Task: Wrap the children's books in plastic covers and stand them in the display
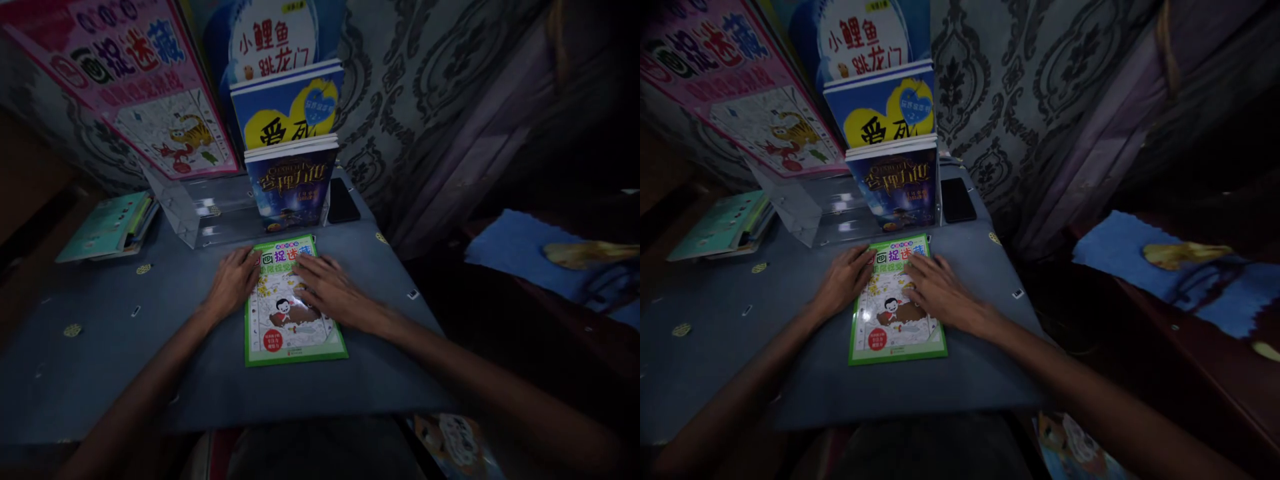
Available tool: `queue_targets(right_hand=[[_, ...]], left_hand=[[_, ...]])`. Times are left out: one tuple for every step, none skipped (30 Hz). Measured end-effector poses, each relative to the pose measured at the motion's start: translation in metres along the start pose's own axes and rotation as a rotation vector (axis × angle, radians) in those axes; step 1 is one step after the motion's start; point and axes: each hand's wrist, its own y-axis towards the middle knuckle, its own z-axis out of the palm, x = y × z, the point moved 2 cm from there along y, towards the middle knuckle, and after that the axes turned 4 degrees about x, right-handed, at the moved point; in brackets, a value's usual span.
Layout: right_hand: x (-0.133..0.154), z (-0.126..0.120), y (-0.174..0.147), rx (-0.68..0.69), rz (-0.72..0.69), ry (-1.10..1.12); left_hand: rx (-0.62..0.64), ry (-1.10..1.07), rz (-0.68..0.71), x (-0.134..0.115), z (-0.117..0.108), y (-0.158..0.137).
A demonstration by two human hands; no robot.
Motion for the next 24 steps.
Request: queue_targets(right_hand=[[-0.006, 0.001, 0.010, 0.005, 0.034, -0.008], [-0.013, 0.002, 0.017, 0.004, 0.070, -0.014], [-0.019, 0.003, 0.024, 0.002, 0.094, -0.015], [-0.025, 0.004, 0.028, -0.005, 0.109, -0.011], [-0.030, 0.005, 0.031, -0.015, 0.120, -0.005], [-0.034, 0.006, 0.032, -0.026, 0.123, 0.003], [-0.036, 0.007, 0.033, -0.036, 0.124, 0.011], [-0.038, 0.008, 0.033, -0.047, 0.125, 0.018], [-0.040, 0.009, 0.032, -0.054, 0.125, 0.024], [-0.040, 0.009, 0.031, -0.059, 0.123, 0.029], [-0.040, 0.009, 0.031, -0.061, 0.119, 0.034], [-0.040, 0.009, 0.030, -0.061, 0.115, 0.041], [-0.040, 0.009, 0.030, -0.061, 0.111, 0.048], [-0.041, 0.009, 0.029, -0.062, 0.109, 0.057], [-0.041, 0.008, 0.029, -0.063, 0.107, 0.068], [-0.042, 0.007, 0.029, -0.065, 0.109, 0.081], [-0.043, 0.007, 0.029, -0.067, 0.112, 0.096], [-0.045, 0.006, 0.030, -0.067, 0.116, 0.111], [-0.046, 0.006, 0.030, -0.064, 0.118, 0.128], [-0.048, 0.005, 0.030, -0.061, 0.118, 0.146], [-0.049, 0.004, 0.031, -0.058, 0.117, 0.164], [-0.050, 0.004, 0.031, -0.058, 0.114, 0.185], [-0.051, 0.003, 0.031, -0.062, 0.109, 0.208], [-0.051, 0.001, 0.031, -0.068, 0.104, 0.233]], left_hand=[[-0.008, 0.004, -0.007, 0.001, 0.002, 0.000], [-0.011, 0.012, -0.015, 0.002, 0.004, -0.001], [-0.007, 0.024, -0.024, 0.002, 0.005, -0.002], [-0.001, 0.035, -0.029, 0.002, 0.007, -0.002], [0.006, 0.046, -0.030, 0.002, 0.008, -0.003], [0.013, 0.053, -0.027, 0.003, 0.009, -0.003], [0.018, 0.056, -0.023, 0.003, 0.010, -0.003], [0.021, 0.057, -0.019, 0.004, 0.010, -0.003], [0.027, 0.055, -0.017, 0.004, 0.009, -0.002], [0.034, 0.053, -0.017, 0.005, 0.008, -0.002], [0.045, 0.050, -0.017, 0.005, 0.007, -0.001], [0.056, 0.046, -0.016, 0.005, 0.005, 0.000], [0.067, 0.044, -0.014, 0.005, 0.003, 0.001], [0.078, 0.046, -0.010, 0.004, 0.001, 0.002], [0.088, 0.052, -0.004, 0.004, -0.001, 0.003], [0.095, 0.063, 0.005, 0.002, -0.003, 0.005], [0.099, 0.074, 0.018, 0.001, -0.004, 0.007], [0.100, 0.081, 0.035, -0.001, -0.004, 0.009], [0.101, 0.078, 0.056, -0.003, -0.003, 0.012], [0.102, 0.065, 0.079, -0.005, -0.002, 0.016], [0.104, 0.045, 0.102, -0.008, 0.000, 0.020], [0.111, 0.020, 0.124, -0.012, 0.003, 0.025], [0.119, -0.005, 0.145, -0.015, 0.006, 0.029], [0.125, -0.029, 0.162, -0.019, 0.009, 0.035]])
